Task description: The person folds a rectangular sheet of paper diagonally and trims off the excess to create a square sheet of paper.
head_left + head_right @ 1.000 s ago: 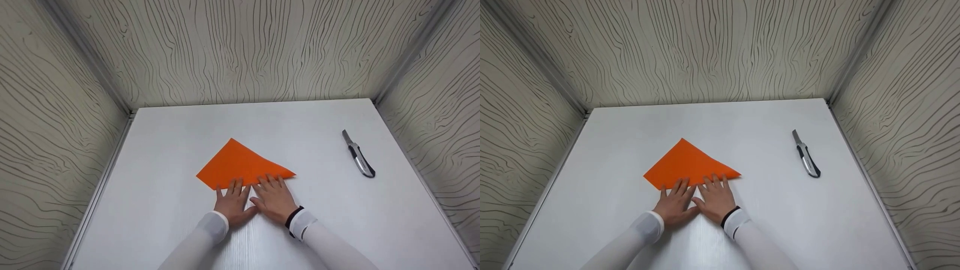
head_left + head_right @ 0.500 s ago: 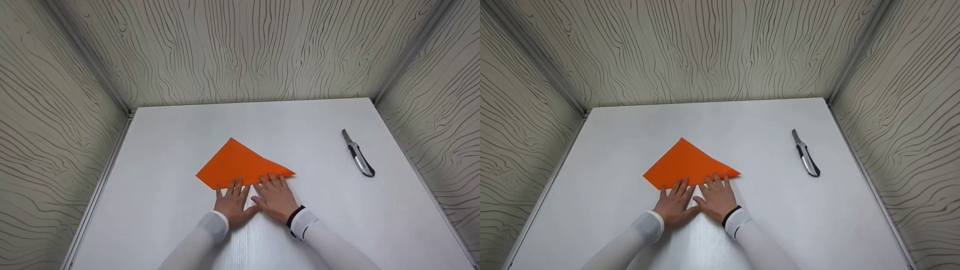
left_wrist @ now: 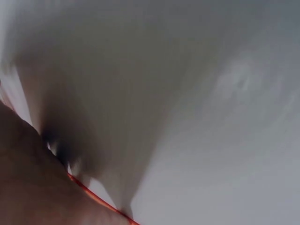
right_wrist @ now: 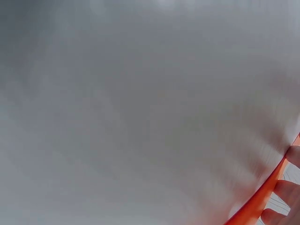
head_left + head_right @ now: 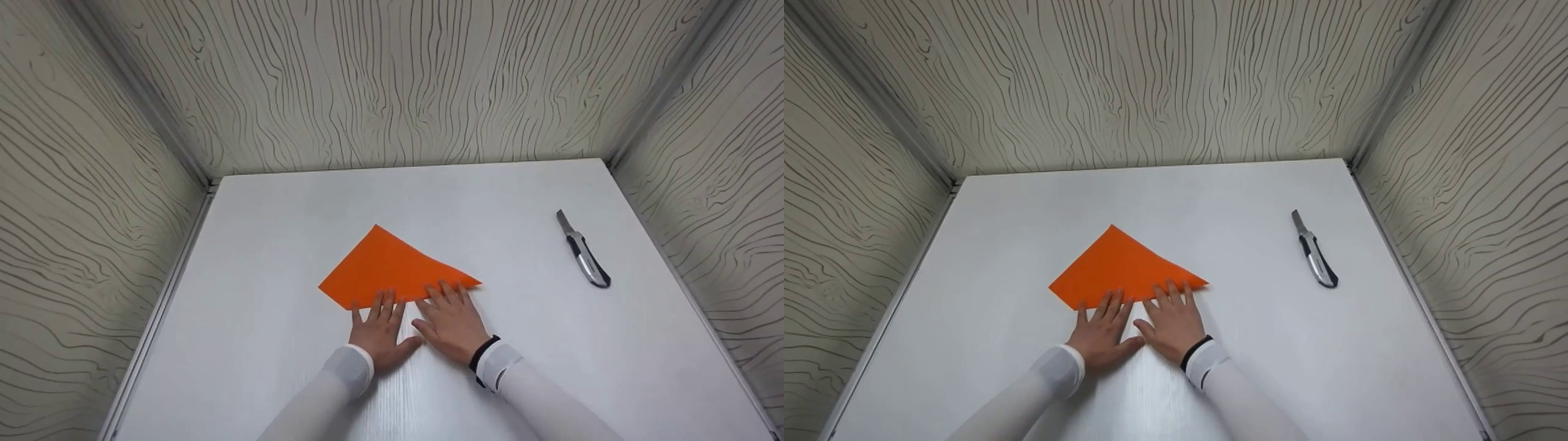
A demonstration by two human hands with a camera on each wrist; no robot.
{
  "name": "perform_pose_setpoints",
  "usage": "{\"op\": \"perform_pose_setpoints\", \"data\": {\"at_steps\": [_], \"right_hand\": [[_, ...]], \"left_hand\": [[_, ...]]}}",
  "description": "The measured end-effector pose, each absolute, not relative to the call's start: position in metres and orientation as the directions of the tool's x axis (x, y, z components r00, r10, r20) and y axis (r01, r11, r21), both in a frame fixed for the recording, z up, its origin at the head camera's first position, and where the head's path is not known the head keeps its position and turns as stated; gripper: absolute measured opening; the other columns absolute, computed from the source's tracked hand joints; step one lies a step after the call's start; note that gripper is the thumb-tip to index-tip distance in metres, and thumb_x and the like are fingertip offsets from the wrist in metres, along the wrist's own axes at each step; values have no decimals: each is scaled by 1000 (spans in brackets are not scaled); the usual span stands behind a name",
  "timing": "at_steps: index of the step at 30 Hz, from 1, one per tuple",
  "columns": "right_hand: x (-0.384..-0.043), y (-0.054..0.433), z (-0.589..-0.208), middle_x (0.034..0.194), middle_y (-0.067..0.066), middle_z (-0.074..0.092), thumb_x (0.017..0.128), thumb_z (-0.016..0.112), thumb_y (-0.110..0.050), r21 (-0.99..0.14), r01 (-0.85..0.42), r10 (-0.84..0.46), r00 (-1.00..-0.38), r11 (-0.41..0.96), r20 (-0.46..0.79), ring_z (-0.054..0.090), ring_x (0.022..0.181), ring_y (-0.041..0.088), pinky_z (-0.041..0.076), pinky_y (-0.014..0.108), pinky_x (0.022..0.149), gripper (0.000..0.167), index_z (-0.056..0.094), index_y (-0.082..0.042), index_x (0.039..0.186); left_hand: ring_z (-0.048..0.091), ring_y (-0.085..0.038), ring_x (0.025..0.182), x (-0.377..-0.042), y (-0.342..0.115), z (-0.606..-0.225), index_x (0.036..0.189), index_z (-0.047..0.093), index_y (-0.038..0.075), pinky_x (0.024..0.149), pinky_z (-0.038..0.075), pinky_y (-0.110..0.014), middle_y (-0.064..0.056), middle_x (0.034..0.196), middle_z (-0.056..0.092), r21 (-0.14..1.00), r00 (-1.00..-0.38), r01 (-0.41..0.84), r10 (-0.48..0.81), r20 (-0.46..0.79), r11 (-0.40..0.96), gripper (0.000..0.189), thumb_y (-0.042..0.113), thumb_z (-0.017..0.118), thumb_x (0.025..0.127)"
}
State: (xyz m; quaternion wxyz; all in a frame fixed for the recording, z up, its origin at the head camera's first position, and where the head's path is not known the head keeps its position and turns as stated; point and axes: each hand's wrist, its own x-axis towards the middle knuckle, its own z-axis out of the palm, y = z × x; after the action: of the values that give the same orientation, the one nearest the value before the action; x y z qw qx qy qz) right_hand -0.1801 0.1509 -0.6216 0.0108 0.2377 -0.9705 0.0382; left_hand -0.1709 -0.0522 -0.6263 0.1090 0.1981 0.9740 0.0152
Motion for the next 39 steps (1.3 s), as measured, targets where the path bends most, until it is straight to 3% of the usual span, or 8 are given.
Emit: {"op": "perform_pose_setpoints", "data": {"at_steps": [15,39], "right_hand": [[-181,153,-626,158,10,44,106,34,-60,-57,-452,-449,-892,890,49,31,149,39,14,62,121,61,56,-21,149],[-176,163,-620,155,13,48,106,41,-57,-54,-373,-369,-927,926,61,33,148,39,17,63,120,59,61,-16,144]], "left_hand": [[6,-26,157,-172,-52,-621,166,16,26,117,7,-71,-2,172,7,58,-890,380,382,-250,923,91,80,28,94],[6,-26,157,-171,-53,-626,166,18,24,117,12,-71,-3,172,8,14,-896,394,388,-215,919,93,82,29,93]]}}
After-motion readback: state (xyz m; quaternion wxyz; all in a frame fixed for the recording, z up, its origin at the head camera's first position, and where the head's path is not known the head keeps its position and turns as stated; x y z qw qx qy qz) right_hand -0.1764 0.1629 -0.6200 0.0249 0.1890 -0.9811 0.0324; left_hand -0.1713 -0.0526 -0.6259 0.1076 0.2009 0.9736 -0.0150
